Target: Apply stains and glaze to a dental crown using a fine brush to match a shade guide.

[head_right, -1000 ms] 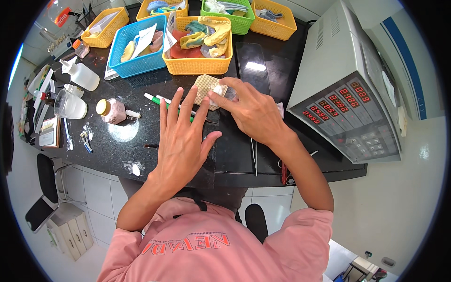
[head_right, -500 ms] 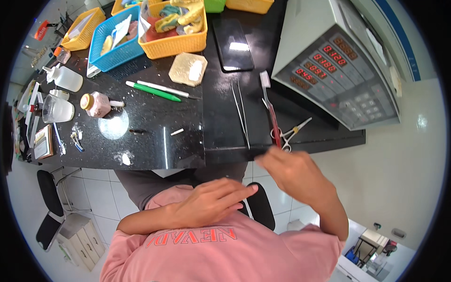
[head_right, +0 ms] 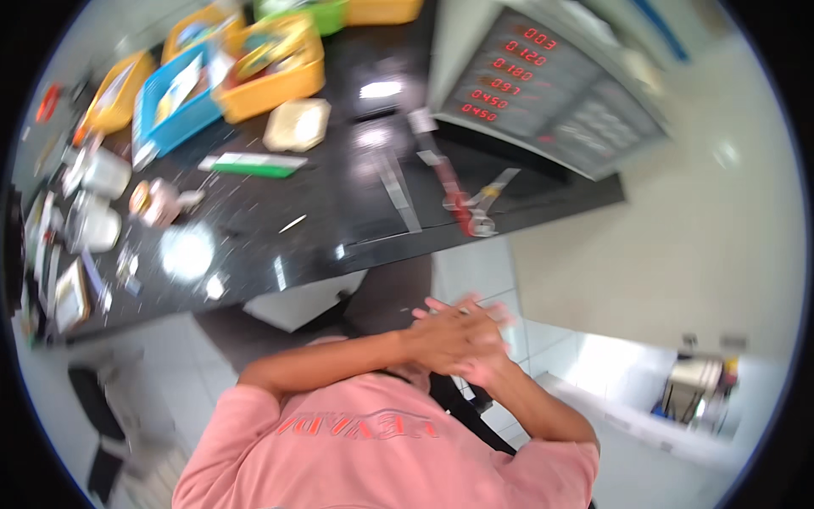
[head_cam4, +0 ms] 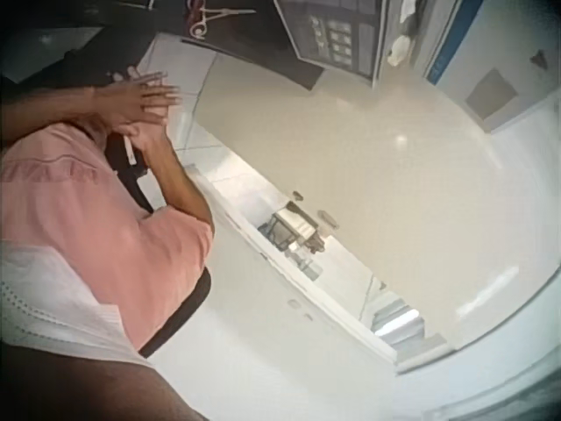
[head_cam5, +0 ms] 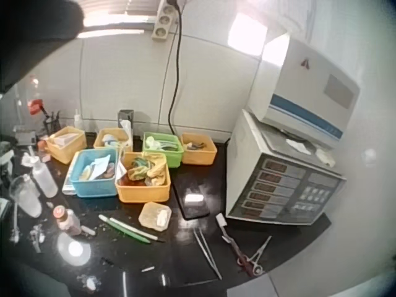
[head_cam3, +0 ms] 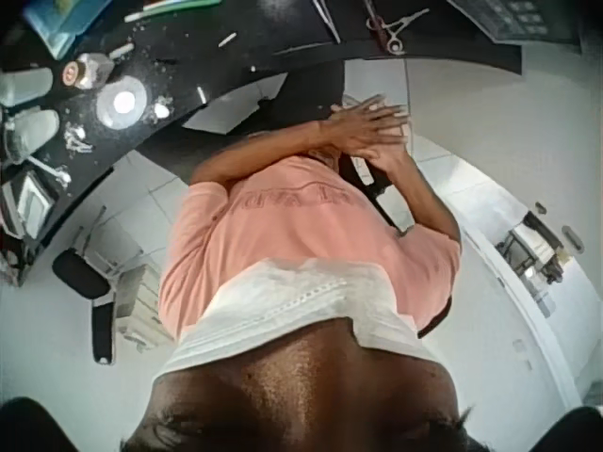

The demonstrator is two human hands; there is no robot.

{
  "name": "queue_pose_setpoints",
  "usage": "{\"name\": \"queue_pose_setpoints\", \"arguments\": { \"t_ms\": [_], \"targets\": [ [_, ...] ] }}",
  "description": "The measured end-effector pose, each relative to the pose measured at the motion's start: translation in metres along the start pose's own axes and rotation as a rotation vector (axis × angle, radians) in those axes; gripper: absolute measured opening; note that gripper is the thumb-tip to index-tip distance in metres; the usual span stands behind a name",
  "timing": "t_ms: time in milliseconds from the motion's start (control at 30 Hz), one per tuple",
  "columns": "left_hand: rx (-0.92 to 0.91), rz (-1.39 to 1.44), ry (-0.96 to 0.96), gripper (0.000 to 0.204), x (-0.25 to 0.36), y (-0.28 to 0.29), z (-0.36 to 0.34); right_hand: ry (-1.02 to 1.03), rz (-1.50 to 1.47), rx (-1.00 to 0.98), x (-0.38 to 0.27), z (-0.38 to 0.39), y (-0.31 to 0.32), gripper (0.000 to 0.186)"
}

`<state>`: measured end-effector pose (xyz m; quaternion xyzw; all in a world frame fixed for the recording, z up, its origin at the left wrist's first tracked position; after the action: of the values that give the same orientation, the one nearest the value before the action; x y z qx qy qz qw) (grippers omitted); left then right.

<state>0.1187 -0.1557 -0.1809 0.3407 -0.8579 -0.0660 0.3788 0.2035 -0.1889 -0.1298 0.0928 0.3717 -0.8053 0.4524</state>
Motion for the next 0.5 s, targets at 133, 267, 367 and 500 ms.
{"name": "queue_pose_setpoints", "arguments": {
  "t_ms": [133, 267, 367, 500],
  "targets": [
    [-0.022, -0.274, 0.442, 0.064, -0.015, 0.034, 0.015, 0.149, 0.236, -0.001, -0.041, 0.028, 0.015, 0.055],
    [0.140, -0.096, 0.569, 0.036, -0.027, 0.042, 0.042, 0.748, 1.557, 0.509, -0.117, 0.089, -0.007, 0.027],
    [0.140, -0.186, 0.721, 0.022, -0.025, 0.050, 0.081, 0.996, 1.969, 1.160, -0.187, 0.117, -0.016, 0.006],
    [0.290, -0.141, 0.908, 0.019, -0.040, 0.058, 0.136, 1.558, 1.415, 1.116, -0.263, 0.120, -0.039, 0.018]
  ]
}}
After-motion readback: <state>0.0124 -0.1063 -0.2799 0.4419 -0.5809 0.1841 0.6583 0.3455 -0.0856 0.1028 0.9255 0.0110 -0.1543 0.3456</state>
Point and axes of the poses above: each hand's wrist, its own z-axis away from the middle knuckle, its own y-axis out of the back of the hand, x = y × z, the point moved 2 cm from there along -z, towards the middle knuckle, and after that the axes turned 10 degrees about z, right-handed, at the moved point
